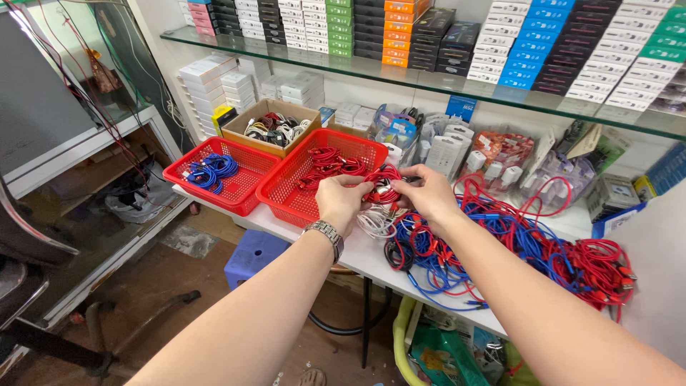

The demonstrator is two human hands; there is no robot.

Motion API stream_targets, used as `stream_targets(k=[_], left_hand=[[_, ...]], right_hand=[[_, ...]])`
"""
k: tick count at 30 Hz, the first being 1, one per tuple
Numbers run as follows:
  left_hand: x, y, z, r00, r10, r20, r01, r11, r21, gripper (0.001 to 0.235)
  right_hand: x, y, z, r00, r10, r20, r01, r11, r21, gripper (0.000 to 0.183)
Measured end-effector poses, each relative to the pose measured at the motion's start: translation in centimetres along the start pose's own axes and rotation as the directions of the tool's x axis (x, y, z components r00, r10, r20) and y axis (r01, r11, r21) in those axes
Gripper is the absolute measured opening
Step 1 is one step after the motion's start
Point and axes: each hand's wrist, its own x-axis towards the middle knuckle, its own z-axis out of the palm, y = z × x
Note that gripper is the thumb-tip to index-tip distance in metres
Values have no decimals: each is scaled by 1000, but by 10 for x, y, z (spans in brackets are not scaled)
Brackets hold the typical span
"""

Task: The person untangles and coils red and blue USB cables from a mixed pile on a table, then places the coiled cables into red plastic baskets. The person handles the cables one at a time, separating them by color and organizing them into the baskets.

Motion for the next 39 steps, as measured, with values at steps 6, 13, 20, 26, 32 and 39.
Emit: stream_targets(k=[6,13,20,26,32,39], left_hand=[[80,-1,-48,997,25,-78,-16,994,110,21],[183,-28,-103,930,366,37,-300,695,654,20],[239,-67,-121,719,527,452,-567,71,820,13],[252,-91,-116,844,145,517,-537,204,819,13],[264,-78,-111,828,110,550,-560,222,798,12],[263,-43,-72,805,194,560,-593,260,762,13]], right_hand=[[83,27,75,990,139,-20,-138,990,41,31],[176,74,160,978,208,6,-208,975,79,31],[218,117,207,925,380,-18,-374,916,145,33],[223,108,221,921,372,-116,-377,926,-30,30],[219,95,224,892,418,-175,-445,881,-162,34],[218,87,183,912,337,-232,-381,907,-178,29]])
